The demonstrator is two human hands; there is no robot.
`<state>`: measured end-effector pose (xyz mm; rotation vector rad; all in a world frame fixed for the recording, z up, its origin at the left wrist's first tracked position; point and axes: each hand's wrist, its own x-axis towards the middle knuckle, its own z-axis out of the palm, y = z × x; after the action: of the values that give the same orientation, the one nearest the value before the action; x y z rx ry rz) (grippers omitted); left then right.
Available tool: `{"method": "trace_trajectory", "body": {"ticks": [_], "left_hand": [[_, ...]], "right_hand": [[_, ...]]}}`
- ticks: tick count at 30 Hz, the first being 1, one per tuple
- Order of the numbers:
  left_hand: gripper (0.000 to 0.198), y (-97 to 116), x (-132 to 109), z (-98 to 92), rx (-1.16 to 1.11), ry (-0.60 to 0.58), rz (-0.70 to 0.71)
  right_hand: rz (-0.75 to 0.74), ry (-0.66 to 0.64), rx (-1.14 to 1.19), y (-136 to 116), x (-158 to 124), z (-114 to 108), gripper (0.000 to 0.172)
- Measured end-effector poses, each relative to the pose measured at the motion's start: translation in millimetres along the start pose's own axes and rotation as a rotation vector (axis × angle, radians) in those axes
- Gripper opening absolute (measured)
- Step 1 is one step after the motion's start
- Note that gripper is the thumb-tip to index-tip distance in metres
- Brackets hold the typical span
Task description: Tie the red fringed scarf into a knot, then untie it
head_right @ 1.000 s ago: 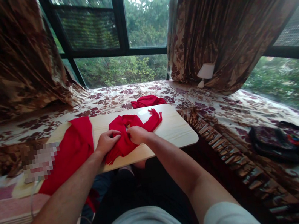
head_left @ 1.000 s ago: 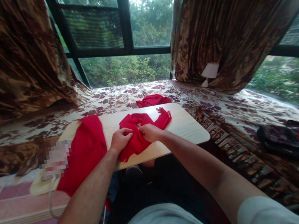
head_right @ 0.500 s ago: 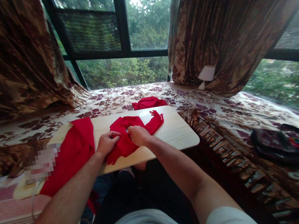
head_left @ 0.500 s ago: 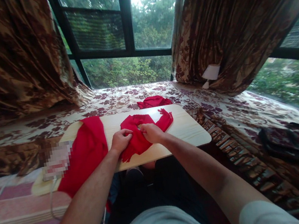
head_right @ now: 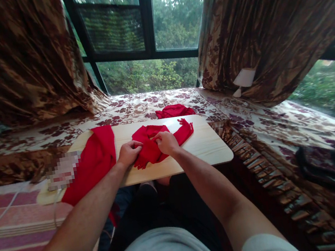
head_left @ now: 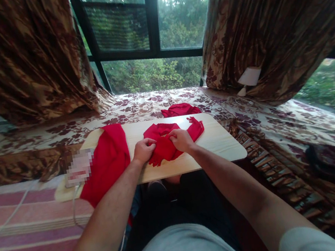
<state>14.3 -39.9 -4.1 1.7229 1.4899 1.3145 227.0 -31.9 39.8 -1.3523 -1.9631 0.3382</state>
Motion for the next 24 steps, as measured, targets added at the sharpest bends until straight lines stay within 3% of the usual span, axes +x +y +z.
{"method": "trace_trajectory", "body": {"ticks": [7,10,13,19,22,24], "left_hand": [[0.024,-4.0,1.3,1.1,-0.004,0.016,0.001],[0.024,-4.6,1.4,1.2,-0.001,0.014,0.003],[0.021,-5.0,1.5,0.9,0.013,0.021,0.014],[0.019,-3.9,1.8,-0.5,0.007,0.022,0.015],[0.021,-2.0,1.6,-1.2,0.002,0.025,0.016],[0.021,-0.6,1.3,-1.7,-0.006,0.027,0.026]], "right_hand": [[0.318,0.237,0.215,4.0,10.1,-3.1,0.022],[0.36,0.199,0.279,8.8,12.8,-2.3,0.024],[0.226,0.022,0.158,10.4,9.4,-6.5,0.027],[-0.21,-0.233,-0.017,-2.4,-1.5,-23.5,0.083],[-0.262,-0.376,-0.04,-7.7,-2.4,-26.0,0.089],[-0.256,-0.419,-0.082,-9.4,-2.7,-25.0,0.084]]}}
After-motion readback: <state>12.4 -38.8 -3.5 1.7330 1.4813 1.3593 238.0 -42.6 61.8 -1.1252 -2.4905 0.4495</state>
